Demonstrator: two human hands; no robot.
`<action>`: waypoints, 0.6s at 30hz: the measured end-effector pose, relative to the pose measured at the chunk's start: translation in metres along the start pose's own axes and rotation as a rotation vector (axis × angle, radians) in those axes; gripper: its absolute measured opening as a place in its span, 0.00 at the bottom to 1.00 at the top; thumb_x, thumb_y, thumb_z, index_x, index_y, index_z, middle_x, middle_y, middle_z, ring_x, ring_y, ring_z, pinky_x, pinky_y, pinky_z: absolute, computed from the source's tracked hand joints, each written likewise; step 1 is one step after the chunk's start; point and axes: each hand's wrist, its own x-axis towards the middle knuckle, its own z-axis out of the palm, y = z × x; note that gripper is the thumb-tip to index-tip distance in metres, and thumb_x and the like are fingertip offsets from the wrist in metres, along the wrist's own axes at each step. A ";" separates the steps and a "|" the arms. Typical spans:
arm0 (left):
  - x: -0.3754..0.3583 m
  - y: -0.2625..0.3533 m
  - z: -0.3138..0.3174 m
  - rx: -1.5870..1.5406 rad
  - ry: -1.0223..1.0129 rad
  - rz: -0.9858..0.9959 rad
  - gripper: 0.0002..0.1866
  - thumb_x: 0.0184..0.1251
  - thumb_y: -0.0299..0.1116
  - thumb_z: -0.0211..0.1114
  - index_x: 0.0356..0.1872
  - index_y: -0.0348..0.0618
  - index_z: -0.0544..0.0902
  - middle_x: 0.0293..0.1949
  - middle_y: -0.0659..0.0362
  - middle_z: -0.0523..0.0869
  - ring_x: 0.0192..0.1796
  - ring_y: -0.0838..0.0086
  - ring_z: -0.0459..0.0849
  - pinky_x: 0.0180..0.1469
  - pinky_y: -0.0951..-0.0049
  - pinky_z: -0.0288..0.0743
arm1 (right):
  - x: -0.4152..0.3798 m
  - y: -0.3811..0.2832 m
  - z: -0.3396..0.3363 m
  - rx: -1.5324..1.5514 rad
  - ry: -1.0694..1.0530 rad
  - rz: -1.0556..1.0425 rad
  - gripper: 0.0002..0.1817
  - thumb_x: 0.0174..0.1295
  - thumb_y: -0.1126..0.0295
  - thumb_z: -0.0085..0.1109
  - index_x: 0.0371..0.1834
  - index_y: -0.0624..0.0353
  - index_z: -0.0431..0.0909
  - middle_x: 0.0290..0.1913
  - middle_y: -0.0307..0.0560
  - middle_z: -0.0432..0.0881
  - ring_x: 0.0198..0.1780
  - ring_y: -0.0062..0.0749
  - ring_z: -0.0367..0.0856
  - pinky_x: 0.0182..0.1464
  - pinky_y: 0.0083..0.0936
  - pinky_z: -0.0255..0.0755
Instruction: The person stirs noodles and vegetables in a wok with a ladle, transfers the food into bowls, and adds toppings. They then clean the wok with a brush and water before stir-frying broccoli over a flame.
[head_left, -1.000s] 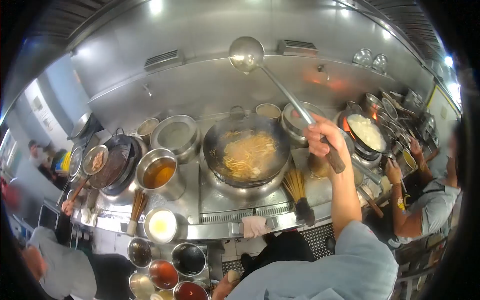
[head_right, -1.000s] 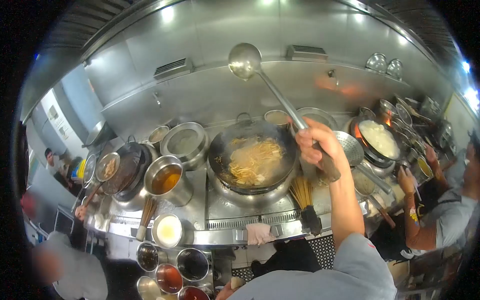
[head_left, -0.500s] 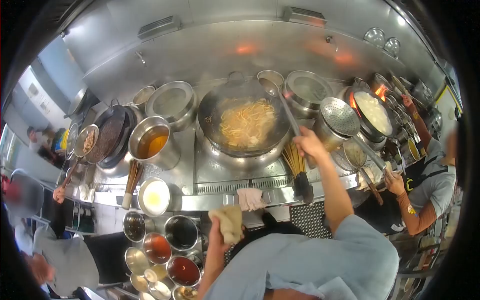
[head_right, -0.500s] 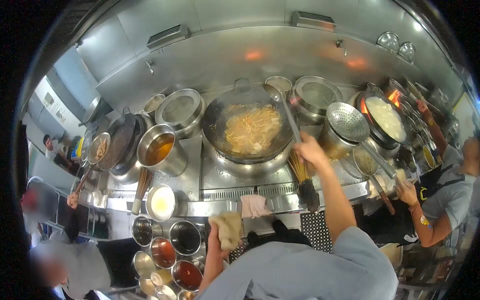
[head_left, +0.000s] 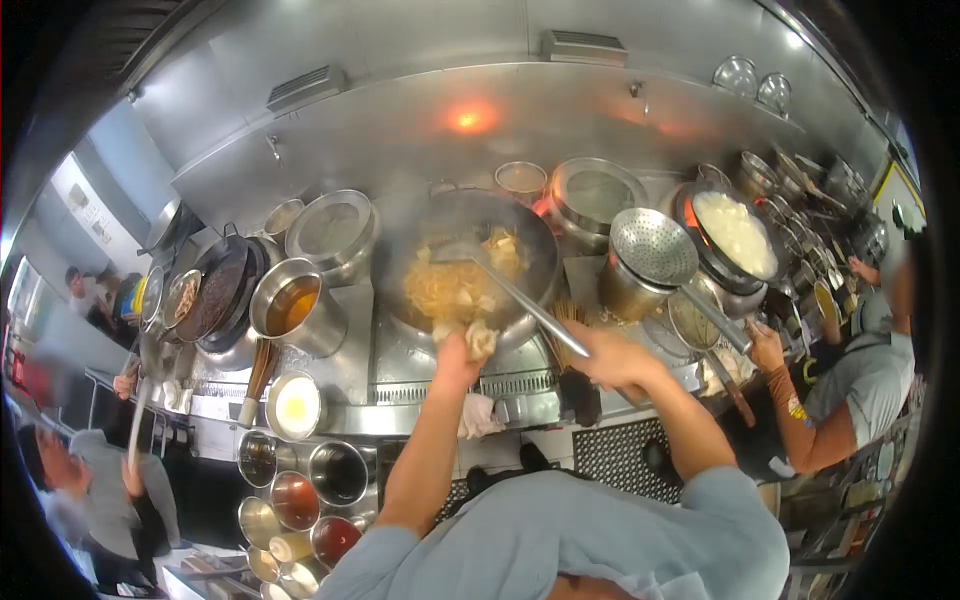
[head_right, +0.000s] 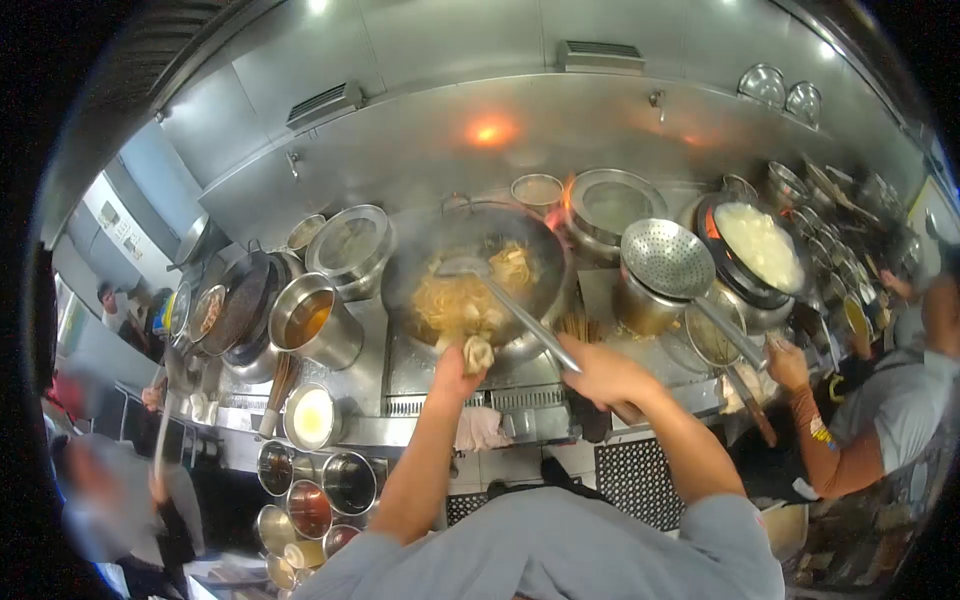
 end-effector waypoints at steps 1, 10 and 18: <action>-0.030 0.002 0.014 -0.040 -0.012 -0.005 0.11 0.75 0.38 0.49 0.46 0.48 0.79 0.39 0.58 0.85 0.40 0.67 0.84 0.39 0.65 0.79 | -0.008 0.002 -0.013 -0.057 -0.059 -0.004 0.26 0.60 0.70 0.52 0.63 0.61 0.68 0.23 0.51 0.80 0.16 0.36 0.79 0.21 0.34 0.72; -0.027 -0.096 -0.058 -0.070 0.021 0.160 0.09 0.70 0.33 0.58 0.47 0.48 0.72 0.35 0.55 0.79 0.36 0.67 0.83 0.31 0.65 0.79 | 0.044 0.022 0.019 -0.295 0.182 0.087 0.24 0.60 0.70 0.50 0.61 0.64 0.65 0.26 0.57 0.83 0.21 0.41 0.82 0.27 0.40 0.75; -0.004 -0.021 -0.033 -0.076 -0.015 0.007 0.08 0.72 0.32 0.53 0.46 0.42 0.76 0.39 0.54 0.84 0.37 0.61 0.85 0.35 0.61 0.81 | -0.022 -0.014 -0.017 0.058 -0.171 0.100 0.32 0.60 0.69 0.57 0.70 0.58 0.65 0.26 0.43 0.78 0.16 0.24 0.72 0.20 0.25 0.69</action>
